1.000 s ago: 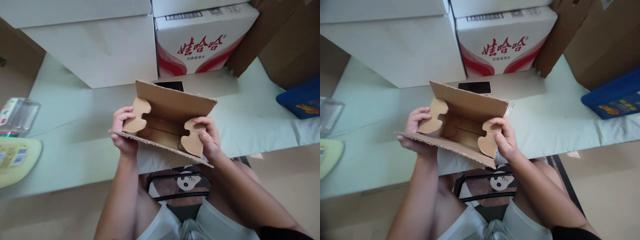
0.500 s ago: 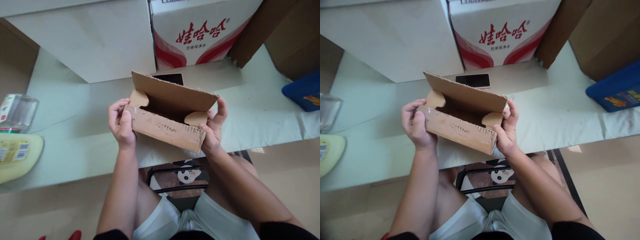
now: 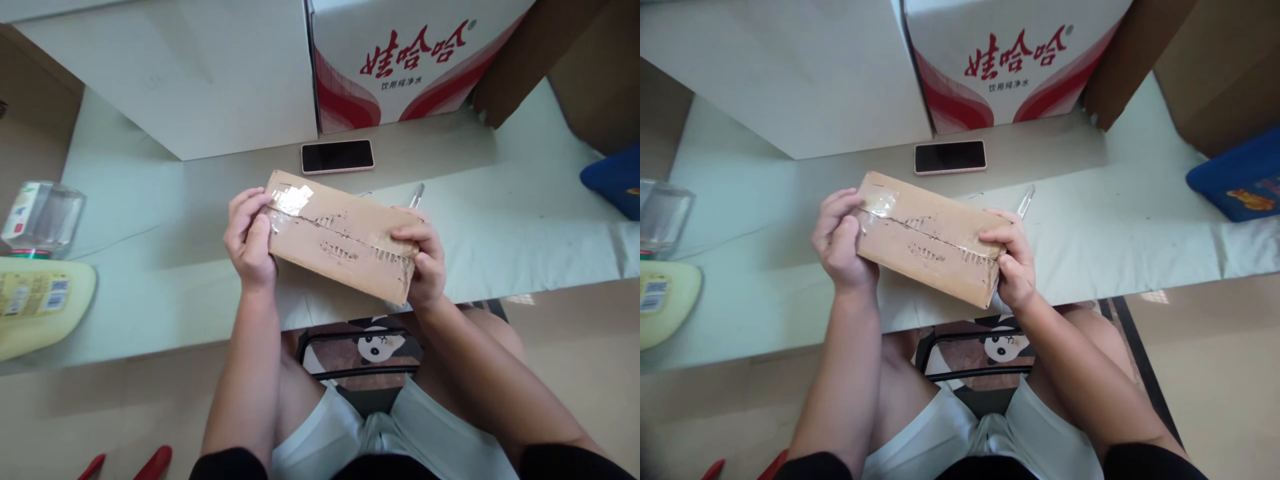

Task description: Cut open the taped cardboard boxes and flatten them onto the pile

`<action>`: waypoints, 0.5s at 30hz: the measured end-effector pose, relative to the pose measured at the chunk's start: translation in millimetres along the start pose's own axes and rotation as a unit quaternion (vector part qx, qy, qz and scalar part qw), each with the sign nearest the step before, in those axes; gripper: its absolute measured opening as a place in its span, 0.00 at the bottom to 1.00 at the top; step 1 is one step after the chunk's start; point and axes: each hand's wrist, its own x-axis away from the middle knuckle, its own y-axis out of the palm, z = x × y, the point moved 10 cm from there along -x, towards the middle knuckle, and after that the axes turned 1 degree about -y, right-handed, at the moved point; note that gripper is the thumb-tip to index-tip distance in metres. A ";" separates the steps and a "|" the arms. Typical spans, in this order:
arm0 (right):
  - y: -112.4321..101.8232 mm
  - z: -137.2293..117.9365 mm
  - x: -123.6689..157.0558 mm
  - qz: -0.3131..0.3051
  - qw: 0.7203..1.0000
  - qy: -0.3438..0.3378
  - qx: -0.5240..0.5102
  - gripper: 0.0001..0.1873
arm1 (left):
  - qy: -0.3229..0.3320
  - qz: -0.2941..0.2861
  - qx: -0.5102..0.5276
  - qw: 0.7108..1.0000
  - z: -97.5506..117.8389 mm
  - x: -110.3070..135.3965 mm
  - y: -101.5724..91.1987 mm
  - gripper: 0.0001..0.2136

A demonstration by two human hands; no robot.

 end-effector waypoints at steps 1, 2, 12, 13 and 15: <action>0.4 2.1 1.2 -0.005 1.000 -0.003 -0.002 0.19 | 0.003 -0.007 -0.008 1.000 0.0 -0.7 0.4 0.10; 1.0 3.8 2.4 -0.012 1.000 -0.006 -0.001 0.20 | 0.001 -0.011 -0.014 1.000 -0.5 -1.3 0.5 0.11; 1.0 22.5 7.2 -0.041 0.999 0.032 -0.012 0.34 | -0.047 0.032 0.022 0.998 -14.5 -11.7 -20.7 0.12; 0.9 26.3 7.2 -0.045 0.998 0.047 -0.015 0.35 | -0.074 0.061 0.058 0.994 -22.8 -13.9 -30.8 0.12; 4.6 34.4 7.8 -0.073 0.994 0.085 -0.006 0.32 | -0.151 0.119 0.131 0.973 -45.0 -15.1 -48.8 0.11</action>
